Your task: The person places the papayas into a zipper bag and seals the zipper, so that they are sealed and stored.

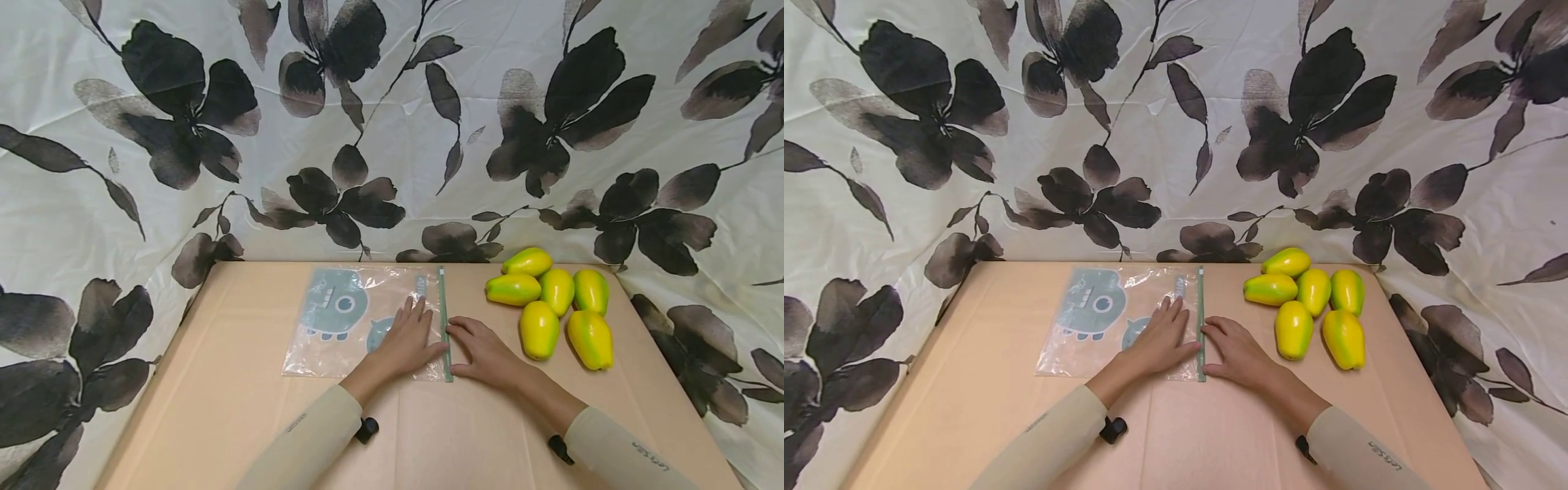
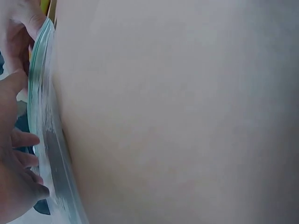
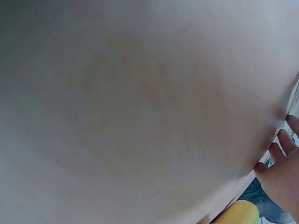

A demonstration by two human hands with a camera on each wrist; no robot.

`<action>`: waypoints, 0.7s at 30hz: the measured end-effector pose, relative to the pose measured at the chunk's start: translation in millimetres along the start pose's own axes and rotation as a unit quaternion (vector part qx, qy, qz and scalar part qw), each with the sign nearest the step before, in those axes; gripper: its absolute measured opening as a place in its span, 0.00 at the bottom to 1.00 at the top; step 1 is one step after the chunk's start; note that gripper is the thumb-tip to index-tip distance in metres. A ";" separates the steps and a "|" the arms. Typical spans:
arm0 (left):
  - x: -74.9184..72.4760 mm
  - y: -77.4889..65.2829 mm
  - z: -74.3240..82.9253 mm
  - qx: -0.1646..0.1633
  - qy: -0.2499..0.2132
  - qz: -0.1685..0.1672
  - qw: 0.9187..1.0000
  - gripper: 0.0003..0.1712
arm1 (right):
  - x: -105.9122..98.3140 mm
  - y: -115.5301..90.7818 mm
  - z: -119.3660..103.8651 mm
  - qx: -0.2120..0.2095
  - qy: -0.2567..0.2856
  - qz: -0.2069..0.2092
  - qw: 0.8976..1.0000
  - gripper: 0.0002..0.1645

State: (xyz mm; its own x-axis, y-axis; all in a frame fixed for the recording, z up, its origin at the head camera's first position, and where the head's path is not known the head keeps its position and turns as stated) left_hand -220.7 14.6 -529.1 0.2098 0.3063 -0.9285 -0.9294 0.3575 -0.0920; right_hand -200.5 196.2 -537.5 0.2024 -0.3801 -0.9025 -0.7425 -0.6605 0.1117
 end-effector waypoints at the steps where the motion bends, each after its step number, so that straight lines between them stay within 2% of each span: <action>1: 0.8 1.1 0.1 -0.005 -0.001 -0.003 1.000 0.50 | -0.3 0.0 -0.1 -0.002 0.001 0.001 1.000 0.50; 9: 4.6 4.9 0.0 -0.026 -0.003 -0.024 0.999 0.50 | 0.3 -1.3 0.6 0.001 -0.001 0.003 1.000 0.51; 21: 6.9 10.3 3.0 -0.050 0.005 -0.010 0.999 0.51 | 0.4 -0.4 -1.2 0.000 0.000 -0.004 1.000 0.51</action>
State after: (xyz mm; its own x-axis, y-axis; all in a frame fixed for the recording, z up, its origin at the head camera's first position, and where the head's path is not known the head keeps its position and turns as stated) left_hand -227.9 23.0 -535.4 0.2265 0.2904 -0.9297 -0.9508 0.2732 -0.1463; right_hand -199.4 195.4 -537.4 0.2073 -0.3746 -0.9037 -0.7413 -0.6630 0.1048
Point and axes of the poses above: each hand's wrist, its own y-axis towards the middle knuckle, its own x-axis out of the palm, z = x × y, the point moved 4 cm from there along y, towards the middle knuckle, and after that the axes turned 8 degrees about -x, right-handed, at the moved point
